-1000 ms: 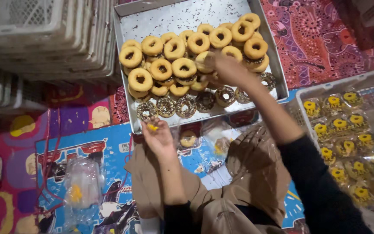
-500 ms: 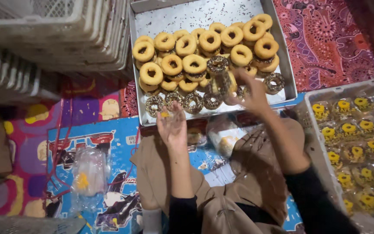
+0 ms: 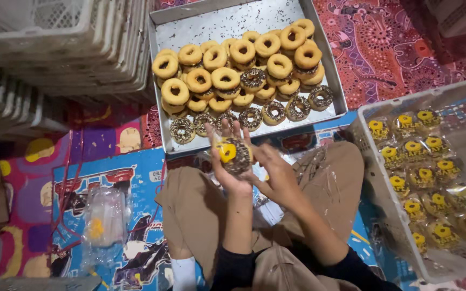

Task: The person sits on the floor and packs donuts from a metal tray into small plastic bags. They place the sealed bags into a white plastic crate. The person handles plain and chocolate-sprinkled donuts.

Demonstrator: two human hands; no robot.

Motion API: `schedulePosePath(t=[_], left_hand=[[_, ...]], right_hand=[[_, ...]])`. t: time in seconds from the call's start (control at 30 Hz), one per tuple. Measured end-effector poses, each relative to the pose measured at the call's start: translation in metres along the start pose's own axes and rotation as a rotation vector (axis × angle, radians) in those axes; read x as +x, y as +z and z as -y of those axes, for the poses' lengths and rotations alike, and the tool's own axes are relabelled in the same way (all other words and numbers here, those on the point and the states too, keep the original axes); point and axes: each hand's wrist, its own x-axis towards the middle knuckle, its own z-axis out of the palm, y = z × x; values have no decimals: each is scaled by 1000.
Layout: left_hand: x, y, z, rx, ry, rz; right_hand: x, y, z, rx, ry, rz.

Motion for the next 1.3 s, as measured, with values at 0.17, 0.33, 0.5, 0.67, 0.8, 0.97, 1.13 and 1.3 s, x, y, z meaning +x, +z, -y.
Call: schedulePosePath(t=[0.17,0.33,0.5,0.67,0.8,0.97,1.13,1.3], left_hand=[[-10,23,-7,85,-138,152],[-13,8,-7,-142,-192,12],[-46,-20,1,335,-211,-168],[-31,-11,-26,1233,90,357],[-12,37,-57,1694,293,822],[-31,99,-82,1770,556,1017],[-40,123,-84,1771,647,941],[-40,131,-101,1886,643,931]], right_hand=[[7,-6,-6,0,-26,-101],[-7,-1,8,468,206,-146],[-10,-16,6,269,52,-310],[30,-62,-25,241,-192,575],[32,-80,-11,445,39,323],[30,-88,13,490,-173,283],[17,-73,18,81,-441,200],[-18,-36,-43,-353,-465,96]])
